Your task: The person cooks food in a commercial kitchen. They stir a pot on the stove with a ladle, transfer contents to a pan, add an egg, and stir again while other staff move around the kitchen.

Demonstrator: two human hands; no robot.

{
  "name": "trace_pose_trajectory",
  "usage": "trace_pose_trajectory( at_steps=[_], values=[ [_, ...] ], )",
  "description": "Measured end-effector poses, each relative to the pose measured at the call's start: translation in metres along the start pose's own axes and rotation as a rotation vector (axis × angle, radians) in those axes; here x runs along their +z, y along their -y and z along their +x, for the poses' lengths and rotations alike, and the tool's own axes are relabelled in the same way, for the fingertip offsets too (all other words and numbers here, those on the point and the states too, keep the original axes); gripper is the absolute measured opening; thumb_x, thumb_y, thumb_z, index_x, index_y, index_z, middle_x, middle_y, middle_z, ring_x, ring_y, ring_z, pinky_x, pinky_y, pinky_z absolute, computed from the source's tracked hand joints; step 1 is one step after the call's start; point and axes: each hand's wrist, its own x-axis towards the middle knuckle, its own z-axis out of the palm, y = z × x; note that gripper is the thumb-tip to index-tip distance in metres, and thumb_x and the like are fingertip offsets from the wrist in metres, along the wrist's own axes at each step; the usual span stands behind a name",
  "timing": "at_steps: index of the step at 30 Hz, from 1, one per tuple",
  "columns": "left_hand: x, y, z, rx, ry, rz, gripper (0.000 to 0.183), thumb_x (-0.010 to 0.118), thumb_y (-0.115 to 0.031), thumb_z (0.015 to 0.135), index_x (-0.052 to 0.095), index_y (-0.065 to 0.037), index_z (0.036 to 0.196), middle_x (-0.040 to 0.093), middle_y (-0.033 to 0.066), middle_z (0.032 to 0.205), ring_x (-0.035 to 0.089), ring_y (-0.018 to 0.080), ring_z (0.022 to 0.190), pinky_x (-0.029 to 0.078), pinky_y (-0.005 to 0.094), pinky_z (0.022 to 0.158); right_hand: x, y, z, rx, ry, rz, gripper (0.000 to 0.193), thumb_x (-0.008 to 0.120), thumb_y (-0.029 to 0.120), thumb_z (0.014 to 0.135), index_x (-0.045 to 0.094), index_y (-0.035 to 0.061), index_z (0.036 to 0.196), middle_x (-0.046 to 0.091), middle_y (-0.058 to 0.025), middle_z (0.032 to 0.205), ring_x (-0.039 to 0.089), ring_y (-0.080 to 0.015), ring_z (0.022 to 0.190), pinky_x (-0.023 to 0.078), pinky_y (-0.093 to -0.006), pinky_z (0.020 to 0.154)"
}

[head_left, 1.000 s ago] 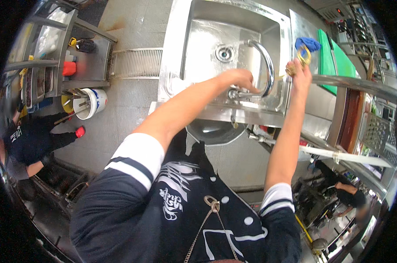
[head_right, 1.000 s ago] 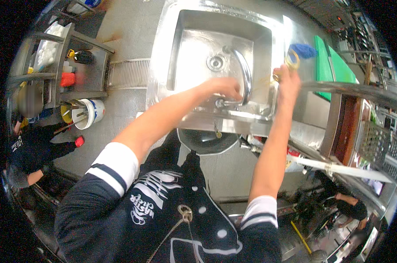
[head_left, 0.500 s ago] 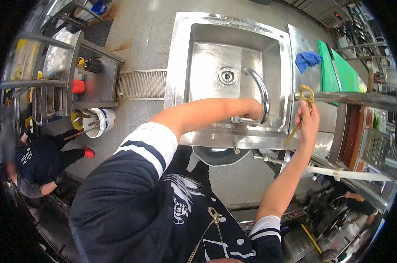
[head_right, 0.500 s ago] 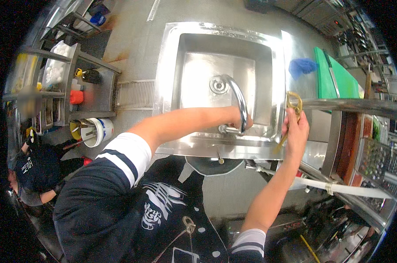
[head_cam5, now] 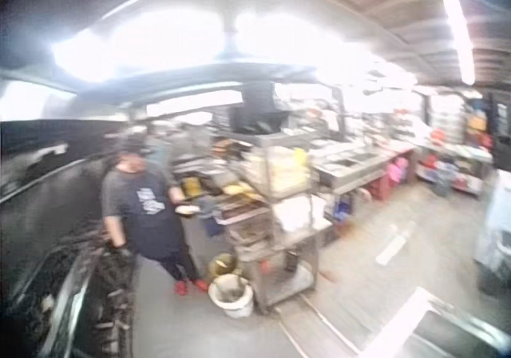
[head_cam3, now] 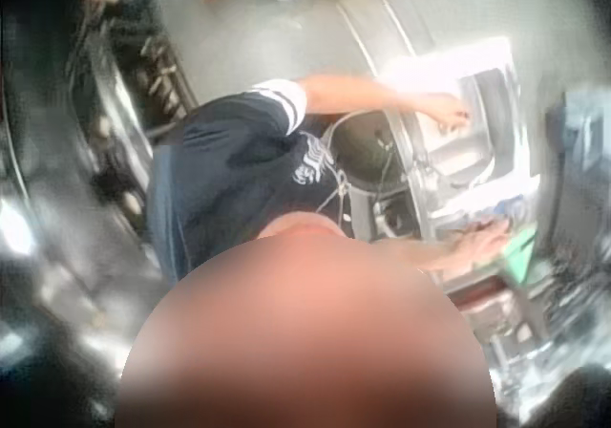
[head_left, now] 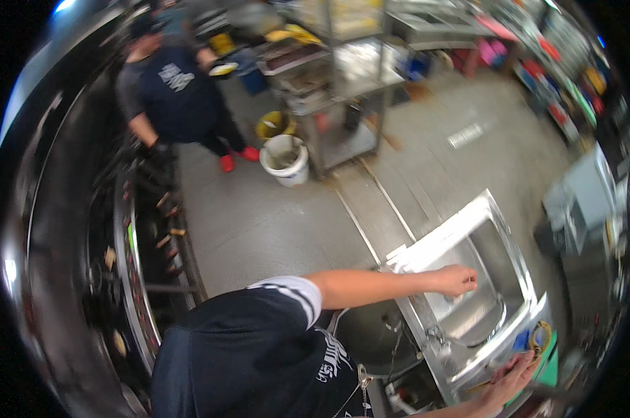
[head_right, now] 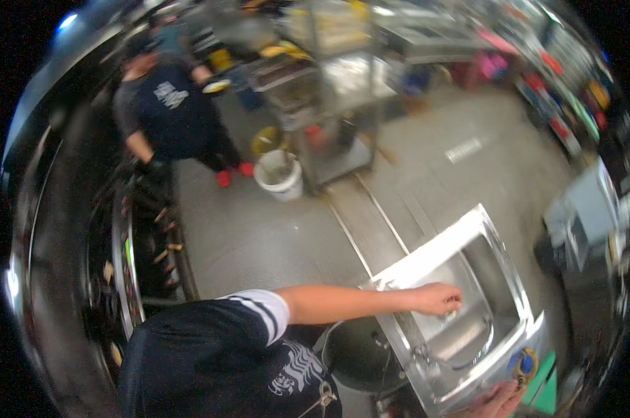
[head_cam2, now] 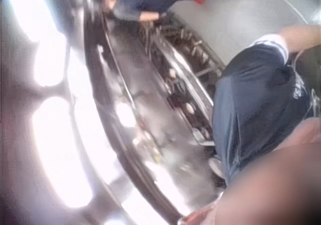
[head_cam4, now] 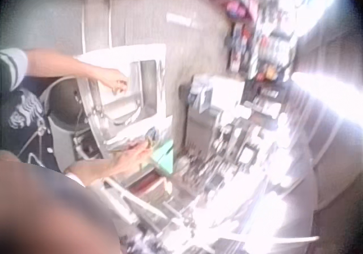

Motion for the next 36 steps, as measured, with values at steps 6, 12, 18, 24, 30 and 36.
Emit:
trace_pose_trajectory(
  at_steps=[6, 12, 18, 24, 30, 36],
  values=[
    [-0.075, -0.045, -0.235, -0.097, -0.280, -0.358, 0.043, 0.052, -0.041, 0.105, 0.056, -0.005, 0.128, 0.064, 0.0062, 0.108, 0.061, 0.0149, 0.091, 0.053, 0.0323, 0.080, 0.177, -0.048, -0.088, 0.130, 0.692, 0.223, 0.018, 0.058, 0.024, 0.103, 0.057, 0.0129, 0.118, 0.044, 0.0086, 0.068, 0.038, -0.0004, 0.054, 0.027, -0.0177, 0.044],
    [-0.046, -0.025, -0.410, -0.196, -0.788, -0.922, 0.054, 0.050, -0.043, 0.106, 0.036, -0.014, 0.149, 0.061, 0.0085, 0.120, 0.065, 0.0168, 0.096, 0.057, 0.0340, 0.072, 0.282, -0.105, -0.254, 0.231, 1.310, 0.025, 0.017, 0.056, 0.018, 0.102, 0.057, 0.0091, 0.117, 0.052, 0.0026, 0.081, 0.048, -0.0059, 0.064, 0.040, -0.0215, 0.051],
    [-0.054, -0.002, -0.635, -0.198, -1.310, -1.086, 0.067, 0.061, -0.042, 0.100, 0.027, -0.020, 0.153, 0.061, 0.0090, 0.123, 0.065, 0.0202, 0.102, 0.059, 0.0420, 0.079, 0.371, -0.133, -0.482, 0.099, 1.953, -0.393, 0.033, 0.055, 0.022, 0.103, 0.056, 0.0057, 0.132, 0.060, 0.0012, 0.084, 0.053, -0.0072, 0.065, 0.041, -0.0232, 0.050],
    [-0.016, 0.004, -0.835, 0.504, -1.807, -1.344, 0.054, 0.067, -0.038, 0.096, 0.046, -0.022, 0.143, 0.063, 0.0029, 0.122, 0.061, 0.0185, 0.099, 0.053, 0.0478, 0.092, 0.380, -0.111, -0.716, -0.245, 2.492, -0.493, 0.049, 0.061, 0.037, 0.100, 0.056, -0.0002, 0.132, 0.068, -0.0091, 0.101, 0.061, -0.0140, 0.074, 0.048, -0.0291, 0.058],
    [-0.003, 0.000, -0.947, 0.312, -2.368, -1.077, 0.048, 0.069, -0.037, 0.095, 0.057, -0.012, 0.135, 0.066, 0.0040, 0.122, 0.062, 0.0199, 0.109, 0.049, 0.0432, 0.096, 0.380, -0.131, -0.836, -0.602, 2.930, -0.524, 0.049, 0.062, 0.037, 0.098, 0.055, 0.0022, 0.132, 0.070, -0.0116, 0.094, 0.065, -0.0202, 0.075, 0.051, -0.0357, 0.061],
    [0.038, 0.041, -0.994, -0.967, -2.322, -0.544, 0.059, 0.069, -0.043, 0.095, 0.055, -0.004, 0.138, 0.064, 0.0118, 0.132, 0.060, 0.0248, 0.121, 0.047, 0.0357, 0.104, 0.435, -0.194, -0.926, -1.444, 2.762, -0.703, 0.044, 0.056, 0.043, 0.098, 0.064, 0.0034, 0.115, 0.070, -0.0249, 0.094, 0.068, -0.0424, 0.090, 0.052, -0.0495, 0.074]
  ],
)
